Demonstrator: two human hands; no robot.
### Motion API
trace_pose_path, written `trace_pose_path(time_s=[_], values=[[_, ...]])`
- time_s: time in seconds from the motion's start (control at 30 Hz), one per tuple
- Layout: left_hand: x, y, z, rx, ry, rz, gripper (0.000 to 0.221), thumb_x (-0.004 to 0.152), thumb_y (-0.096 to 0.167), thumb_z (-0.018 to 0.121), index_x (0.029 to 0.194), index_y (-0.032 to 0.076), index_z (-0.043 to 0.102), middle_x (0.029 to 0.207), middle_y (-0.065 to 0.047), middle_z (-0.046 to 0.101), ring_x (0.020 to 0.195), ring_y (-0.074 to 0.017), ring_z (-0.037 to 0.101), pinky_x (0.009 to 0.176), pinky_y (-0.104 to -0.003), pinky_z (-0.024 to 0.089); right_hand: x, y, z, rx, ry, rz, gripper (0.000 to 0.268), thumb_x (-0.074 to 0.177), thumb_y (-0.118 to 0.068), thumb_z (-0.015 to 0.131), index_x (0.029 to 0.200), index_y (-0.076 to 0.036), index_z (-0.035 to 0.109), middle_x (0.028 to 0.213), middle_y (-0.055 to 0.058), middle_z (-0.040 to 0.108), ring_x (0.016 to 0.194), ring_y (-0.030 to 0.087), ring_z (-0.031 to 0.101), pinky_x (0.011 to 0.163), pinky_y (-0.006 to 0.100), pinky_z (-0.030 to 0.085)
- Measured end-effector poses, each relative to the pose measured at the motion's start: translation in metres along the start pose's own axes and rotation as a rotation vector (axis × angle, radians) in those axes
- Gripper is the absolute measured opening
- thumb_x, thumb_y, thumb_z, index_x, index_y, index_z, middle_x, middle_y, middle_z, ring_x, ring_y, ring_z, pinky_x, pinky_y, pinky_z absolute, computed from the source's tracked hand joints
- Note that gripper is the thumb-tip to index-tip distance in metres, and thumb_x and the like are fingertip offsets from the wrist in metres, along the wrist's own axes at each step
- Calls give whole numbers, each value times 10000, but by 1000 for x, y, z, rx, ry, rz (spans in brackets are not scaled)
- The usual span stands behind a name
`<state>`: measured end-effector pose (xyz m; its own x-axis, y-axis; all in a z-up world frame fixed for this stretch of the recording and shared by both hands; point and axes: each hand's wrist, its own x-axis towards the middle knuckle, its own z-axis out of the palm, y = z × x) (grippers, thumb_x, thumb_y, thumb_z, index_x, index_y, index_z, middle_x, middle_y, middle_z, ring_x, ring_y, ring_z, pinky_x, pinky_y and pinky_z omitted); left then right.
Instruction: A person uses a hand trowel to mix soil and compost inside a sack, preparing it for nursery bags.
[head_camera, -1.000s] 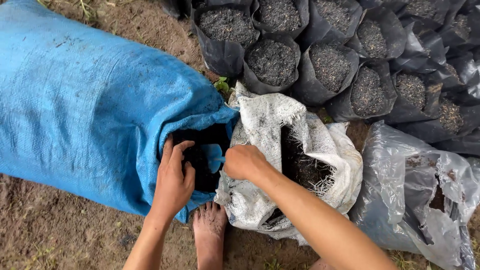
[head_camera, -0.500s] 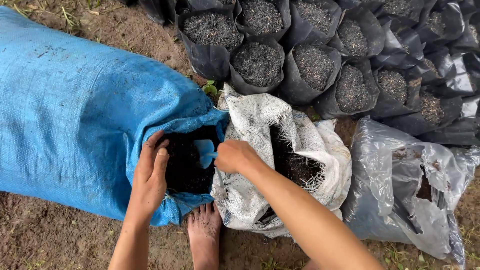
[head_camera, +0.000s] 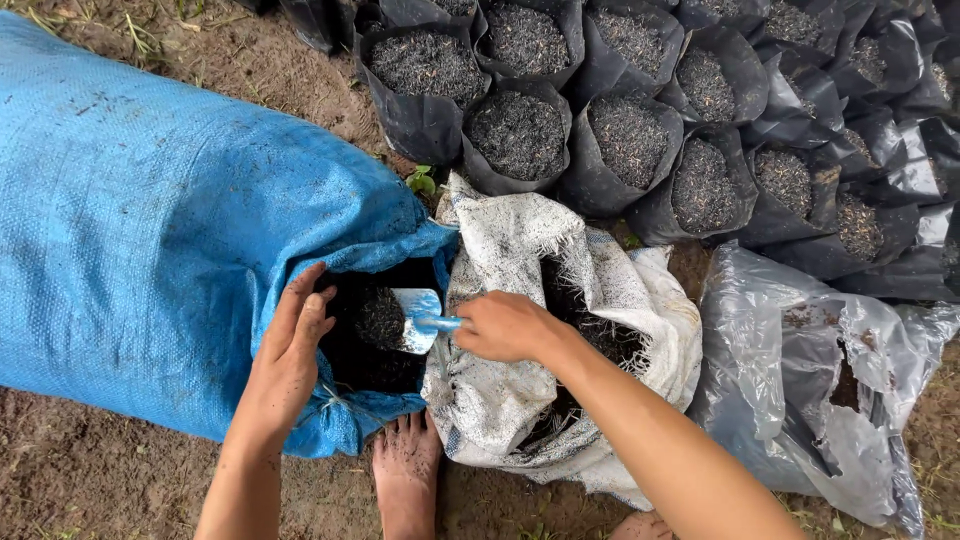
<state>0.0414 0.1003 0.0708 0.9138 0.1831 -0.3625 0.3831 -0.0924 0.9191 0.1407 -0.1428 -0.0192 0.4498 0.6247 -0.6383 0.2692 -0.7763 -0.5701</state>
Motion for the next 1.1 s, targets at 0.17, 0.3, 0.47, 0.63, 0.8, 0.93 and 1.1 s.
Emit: trace_pose_path(time_s=[0.17, 0.3, 0.47, 0.63, 0.8, 0.93, 1.1], values=[[-5, -4, -2, 31, -35, -24, 614, 1073, 419, 328, 1571, 60, 324, 1573, -320, 319, 1480, -452, 316, 1185, -577, 338, -26, 9, -14, 38, 11, 10, 384, 978, -228, 543, 1144, 95, 669, 616, 153, 631, 511, 237, 557, 537, 357, 487], [-6, -2, -3, 11, -61, -44, 631, 1065, 434, 303, 1582, 73, 305, 1600, -282, 301, 1497, -414, 310, 1200, -540, 329, -33, 31, -14, 66, 22, 29, 284, 966, -227, 580, 1021, 8, 731, 477, -9, 492, 415, 137, 449, 523, 298, 477], [-4, -6, -4, -42, -93, -91, 691, 1013, 478, 296, 1582, 86, 294, 1642, -177, 297, 1499, -339, 337, 1186, -499, 338, -50, 13, -29, -12, -8, 43, 232, 1007, -257, 561, 854, -82, 559, 494, -58, 400, 441, 113, 357, 512, 293, 401], [-12, -4, -7, -39, -163, -160, 808, 925, 571, 300, 1614, 160, 208, 1709, -39, 248, 1538, -208, 319, 1214, -402, 293, -76, 9, -52, -98, -6, 13, 399, 1045, -286, 531, 688, -189, 381, 557, -79, 320, 498, 98, 313, 540, 315, 335], [-20, -25, -20, 44, -417, -336, 766, 922, 513, 371, 1621, 231, 231, 1700, 44, 322, 1568, -115, 290, 1256, -348, 216, -131, 18, -85, -147, 42, 1, 198, 1000, -307, 531, 895, -178, 637, 577, -39, 489, 493, 138, 428, 537, 352, 347], [-24, -11, 18, 317, -522, 79, 603, 935, 439, 528, 1480, 183, 499, 1536, 23, 572, 1409, -96, 501, 1174, -349, 344, -178, 57, -93, -180, 51, 111, 256, 1028, -300, 554, 792, -201, 541, 589, -67, 444, 505, 101, 422, 541, 305, 367], [-17, 2, 120, 789, -761, 459, 629, 1020, 579, 344, 1547, 254, 454, 1278, -185, 557, 1153, -332, 523, 964, -518, 451, -227, 101, -93, -159, 99, 291, 297, 1023, -310, 580, 763, -172, 545, 571, -34, 419, 531, 129, 398, 573, 333, 340]])
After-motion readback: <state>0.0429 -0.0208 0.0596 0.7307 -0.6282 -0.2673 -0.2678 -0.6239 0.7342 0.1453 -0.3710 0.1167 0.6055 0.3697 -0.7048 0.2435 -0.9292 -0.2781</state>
